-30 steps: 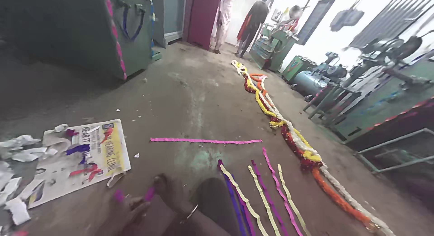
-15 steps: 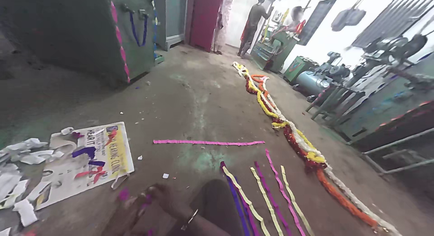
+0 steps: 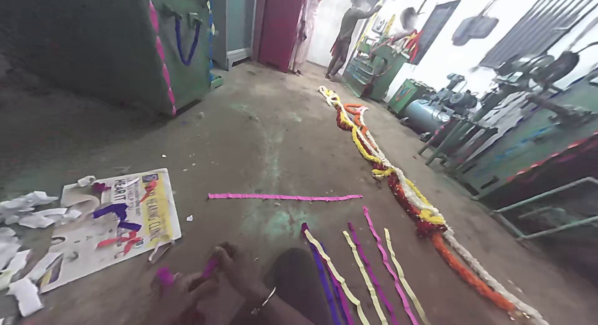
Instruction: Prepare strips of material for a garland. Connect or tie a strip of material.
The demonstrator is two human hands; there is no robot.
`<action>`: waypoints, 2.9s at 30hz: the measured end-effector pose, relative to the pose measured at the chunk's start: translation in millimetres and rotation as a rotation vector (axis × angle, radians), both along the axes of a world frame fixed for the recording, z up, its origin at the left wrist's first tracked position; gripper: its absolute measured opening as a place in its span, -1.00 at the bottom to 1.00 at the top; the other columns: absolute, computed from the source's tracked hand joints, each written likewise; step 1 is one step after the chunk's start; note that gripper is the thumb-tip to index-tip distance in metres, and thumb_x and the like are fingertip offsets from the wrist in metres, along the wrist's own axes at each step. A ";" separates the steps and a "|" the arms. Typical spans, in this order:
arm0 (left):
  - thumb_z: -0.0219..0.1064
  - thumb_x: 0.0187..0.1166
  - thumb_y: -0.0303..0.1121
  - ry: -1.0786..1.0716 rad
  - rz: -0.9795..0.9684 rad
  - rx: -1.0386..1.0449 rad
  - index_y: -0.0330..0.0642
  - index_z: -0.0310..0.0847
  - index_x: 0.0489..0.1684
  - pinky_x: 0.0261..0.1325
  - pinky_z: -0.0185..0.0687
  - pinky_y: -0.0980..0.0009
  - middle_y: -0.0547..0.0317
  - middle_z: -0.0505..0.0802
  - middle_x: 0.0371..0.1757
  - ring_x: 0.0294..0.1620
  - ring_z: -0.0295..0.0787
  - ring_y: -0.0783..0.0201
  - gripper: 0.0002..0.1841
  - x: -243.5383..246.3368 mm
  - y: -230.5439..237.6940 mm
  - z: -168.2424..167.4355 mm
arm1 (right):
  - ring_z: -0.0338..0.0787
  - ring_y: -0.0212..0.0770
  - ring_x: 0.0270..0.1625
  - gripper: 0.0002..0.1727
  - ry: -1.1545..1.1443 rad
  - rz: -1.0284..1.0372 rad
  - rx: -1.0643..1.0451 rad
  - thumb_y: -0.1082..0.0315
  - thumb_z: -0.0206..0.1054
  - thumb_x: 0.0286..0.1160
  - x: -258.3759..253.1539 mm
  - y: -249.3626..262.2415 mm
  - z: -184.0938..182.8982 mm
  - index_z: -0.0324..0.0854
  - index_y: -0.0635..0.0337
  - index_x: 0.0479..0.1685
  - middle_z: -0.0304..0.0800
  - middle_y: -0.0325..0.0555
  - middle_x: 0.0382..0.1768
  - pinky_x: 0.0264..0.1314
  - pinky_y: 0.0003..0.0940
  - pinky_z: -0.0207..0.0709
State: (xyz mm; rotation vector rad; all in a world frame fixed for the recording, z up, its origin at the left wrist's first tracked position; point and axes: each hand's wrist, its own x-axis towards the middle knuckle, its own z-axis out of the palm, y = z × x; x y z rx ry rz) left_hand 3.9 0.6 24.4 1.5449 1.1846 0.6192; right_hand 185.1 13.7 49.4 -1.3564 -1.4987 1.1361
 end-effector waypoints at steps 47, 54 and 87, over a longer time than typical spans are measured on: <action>-0.05 0.90 -0.32 -0.276 0.126 -0.190 -0.22 0.55 0.39 -0.61 0.25 0.66 0.36 0.52 -0.61 -0.69 0.32 0.55 -0.66 -6.9 0.6 6.2 | 0.83 -0.28 -0.29 -0.52 0.128 0.054 -0.139 0.14 -0.12 0.93 9.9 15.2 -32.3 0.59 0.32 0.31 0.83 -0.02 -0.22 -0.12 -0.26 0.78; 0.03 0.88 -0.31 -0.373 0.068 -0.124 -0.18 0.67 0.06 -0.70 0.16 0.70 0.35 0.56 -0.62 -0.75 0.28 0.59 -0.74 -5.6 -1.2 6.2 | 0.88 -0.23 -0.10 -0.38 0.374 0.246 -0.425 -0.11 -0.17 0.88 2.1 7.0 -20.9 0.49 0.17 0.49 0.84 -0.06 0.02 0.02 -0.24 0.81; 0.31 0.74 -0.25 0.251 0.313 0.234 -0.34 0.77 -0.04 0.02 0.67 -0.20 -0.18 0.86 -0.20 -0.20 0.81 -0.10 -0.72 -35.2 6.0 11.5 | 0.79 -0.39 -0.29 -0.78 0.367 -0.064 -0.180 0.56 0.27 0.60 92.0 43.0 -4.7 0.58 0.24 0.14 0.78 -0.25 -0.24 -0.10 -0.39 0.78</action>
